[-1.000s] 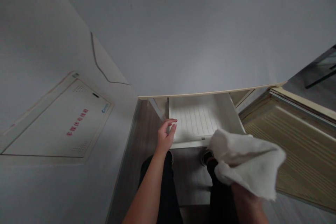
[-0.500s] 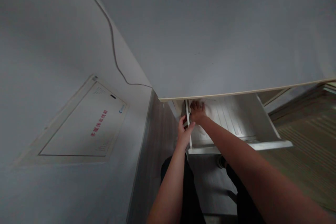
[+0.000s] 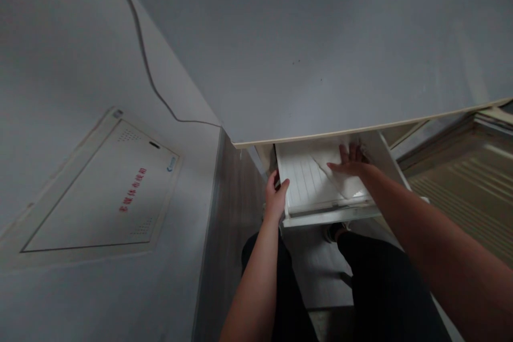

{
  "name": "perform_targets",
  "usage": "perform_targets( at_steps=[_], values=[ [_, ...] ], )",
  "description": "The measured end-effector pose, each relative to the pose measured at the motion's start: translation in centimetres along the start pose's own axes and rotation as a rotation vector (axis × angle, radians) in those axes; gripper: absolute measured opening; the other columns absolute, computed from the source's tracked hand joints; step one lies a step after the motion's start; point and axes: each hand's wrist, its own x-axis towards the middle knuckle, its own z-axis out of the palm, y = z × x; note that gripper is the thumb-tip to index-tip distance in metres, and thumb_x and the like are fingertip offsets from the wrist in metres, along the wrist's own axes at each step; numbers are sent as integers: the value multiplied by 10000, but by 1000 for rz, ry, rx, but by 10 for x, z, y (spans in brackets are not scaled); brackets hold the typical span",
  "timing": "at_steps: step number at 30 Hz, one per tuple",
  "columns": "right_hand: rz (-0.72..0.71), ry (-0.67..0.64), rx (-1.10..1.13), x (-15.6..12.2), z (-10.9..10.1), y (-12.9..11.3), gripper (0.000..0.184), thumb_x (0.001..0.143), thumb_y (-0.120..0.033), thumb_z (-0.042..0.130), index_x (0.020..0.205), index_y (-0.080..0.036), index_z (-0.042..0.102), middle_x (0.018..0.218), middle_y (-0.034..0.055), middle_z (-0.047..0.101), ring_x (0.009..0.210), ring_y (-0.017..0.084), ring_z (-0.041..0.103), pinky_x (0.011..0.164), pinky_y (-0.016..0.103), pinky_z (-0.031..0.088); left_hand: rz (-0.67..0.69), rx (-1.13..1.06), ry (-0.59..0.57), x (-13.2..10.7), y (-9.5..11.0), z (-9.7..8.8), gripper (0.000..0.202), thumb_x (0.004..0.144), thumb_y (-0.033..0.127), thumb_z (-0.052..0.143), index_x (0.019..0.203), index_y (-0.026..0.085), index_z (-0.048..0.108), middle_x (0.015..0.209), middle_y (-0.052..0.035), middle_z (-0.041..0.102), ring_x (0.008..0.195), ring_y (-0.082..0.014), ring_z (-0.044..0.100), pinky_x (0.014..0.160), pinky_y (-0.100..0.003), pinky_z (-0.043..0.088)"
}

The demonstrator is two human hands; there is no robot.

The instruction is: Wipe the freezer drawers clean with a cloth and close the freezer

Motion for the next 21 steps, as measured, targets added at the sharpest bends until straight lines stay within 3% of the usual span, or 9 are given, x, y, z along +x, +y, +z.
perform_targets(
  at_steps=[3, 6, 11, 13, 16, 18, 21],
  values=[
    [54, -82, -44, -15, 9, -15, 1176, 823, -877, 371, 1630, -198, -149, 1646, 157, -298, 1490, 488, -235, 1185, 689, -24, 12, -1, 17, 0, 1, 3, 419, 810, 233, 725, 1220, 202, 642, 1276, -111, 692, 1214, -274, 639, 1086, -437, 483],
    [32, -160, -55, -27, 11, -57, 1098, 860, -834, 337, 1619, -232, -180, 1635, 138, -328, 1489, 489, -237, 1157, 734, 9, 16, -16, 28, -2, 2, 6, 411, 810, 227, 712, 1214, 198, 645, 1264, -106, 699, 1204, -266, 645, 1089, -429, 477],
    [-195, -177, -92, -54, 14, -145, 986, 915, -738, 349, 1620, -272, -162, 1622, 96, -361, 1471, 459, -302, 1149, 740, -25, 42, -68, 15, -3, 0, 7, 494, 803, 251, 724, 1278, 199, 602, 1360, -117, 648, 1274, -262, 603, 1125, -420, 437],
    [-275, -192, -102, -63, 15, -167, 912, 949, -680, 320, 1623, -280, -146, 1632, 86, -344, 1474, 434, -314, 1144, 737, -60, 50, -75, 13, -3, -1, 5, 514, 793, 277, 744, 1276, 189, 591, 1370, -131, 638, 1284, -264, 595, 1131, -422, 427],
    [-352, -230, -95, -63, 12, -170, 922, 928, -709, 355, 1623, -337, -123, 1641, 44, -334, 1477, 395, -332, 1140, 735, -74, 62, -64, 19, -2, -2, 4, 522, 777, 306, 767, 1256, 187, 595, 1334, -126, 660, 1260, -261, 609, 1119, -416, 436],
    [-355, -230, -83, -57, 7, -155, 1036, 860, -771, 447, 1611, -372, -143, 1628, 17, -358, 1472, 374, -354, 1133, 747, -57, 59, -52, 13, -2, -1, 4, 507, 781, 322, 771, 1244, 198, 606, 1305, -108, 678, 1238, -255, 621, 1109, -410, 446],
    [-238, -191, -61, -46, 1, -119, 1218, 750, -823, 566, 1593, -383, -195, 1598, 13, -405, 1463, 380, -368, 1114, 777, -22, 31, -40, 10, -3, 0, 3, 483, 791, 325, 769, 1233, 207, 615, 1281, -98, 692, 1217, -257, 633, 1098, -419, 461]
  ],
)
